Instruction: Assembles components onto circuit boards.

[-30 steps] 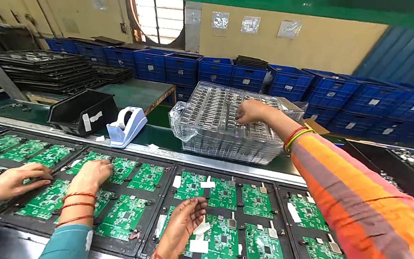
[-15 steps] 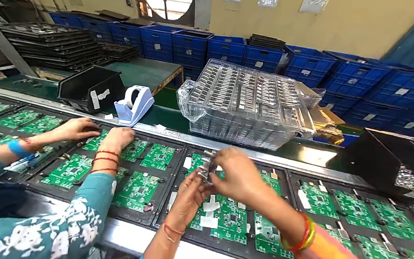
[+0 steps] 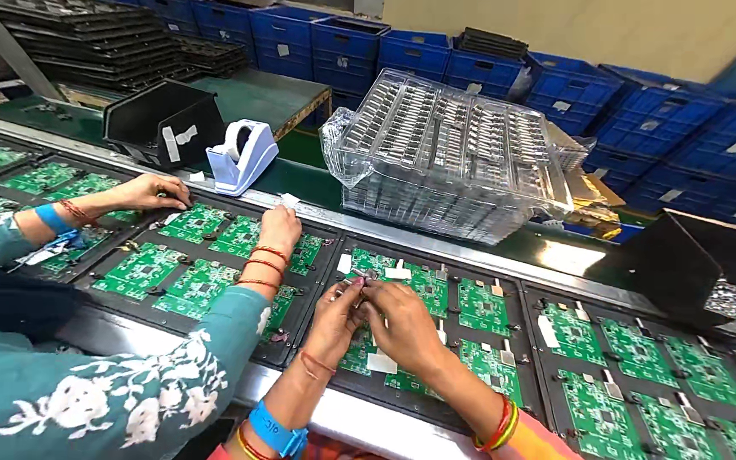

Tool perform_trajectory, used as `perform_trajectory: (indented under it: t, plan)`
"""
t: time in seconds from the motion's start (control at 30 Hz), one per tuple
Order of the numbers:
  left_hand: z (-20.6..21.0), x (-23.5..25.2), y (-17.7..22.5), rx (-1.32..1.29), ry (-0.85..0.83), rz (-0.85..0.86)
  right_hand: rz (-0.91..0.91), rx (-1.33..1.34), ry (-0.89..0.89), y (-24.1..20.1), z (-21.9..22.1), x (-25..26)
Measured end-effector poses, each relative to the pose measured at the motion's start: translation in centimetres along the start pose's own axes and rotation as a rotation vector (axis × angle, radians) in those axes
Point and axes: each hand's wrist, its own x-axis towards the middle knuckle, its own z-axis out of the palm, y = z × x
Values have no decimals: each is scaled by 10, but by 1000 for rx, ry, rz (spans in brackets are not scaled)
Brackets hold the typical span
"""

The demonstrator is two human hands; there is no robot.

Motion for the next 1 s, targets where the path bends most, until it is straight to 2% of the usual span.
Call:
perform_trajectory:
  t: [0.1, 0.23, 0.3, 0.43, 0.5, 0.6, 0.7, 0.73, 0.8, 0.9, 1.0]
  plan:
    - [1, -4, 3, 86, 5, 63, -47, 50, 66, 8, -2, -1]
    - [2, -6, 3, 205, -3, 149, 30, 152, 86, 11, -4, -1]
    - [2, -6, 3, 173, -28, 142, 70, 239, 103, 12, -5, -1]
    - [0, -4, 5, 19, -88, 33, 99, 339, 319, 15, -6, 0]
    - [-3, -4, 7, -44, -166, -49, 183, 420, 239, 20, -12, -1]
    - [-3, -9, 10, -30, -293, -154, 249, 738, 62, 23, -13, -3]
    - [0, -9, 10, -2, -306, -177, 278, 954, 91, 19, -13, -2]
    - [-1, -8, 9, 23, -275, -170, 293, 933, 125, 21, -15, -1]
    - [-1, -6, 8, 63, -185, -141, 322, 726, 142, 32, -21, -2]
    - [-2, -6, 8, 98, -81, -97, 337, 372, -1, 42, -26, -17]
    - [0, -6, 9, 149, -56, -94, 268, 188, -145, 42, -20, -36]
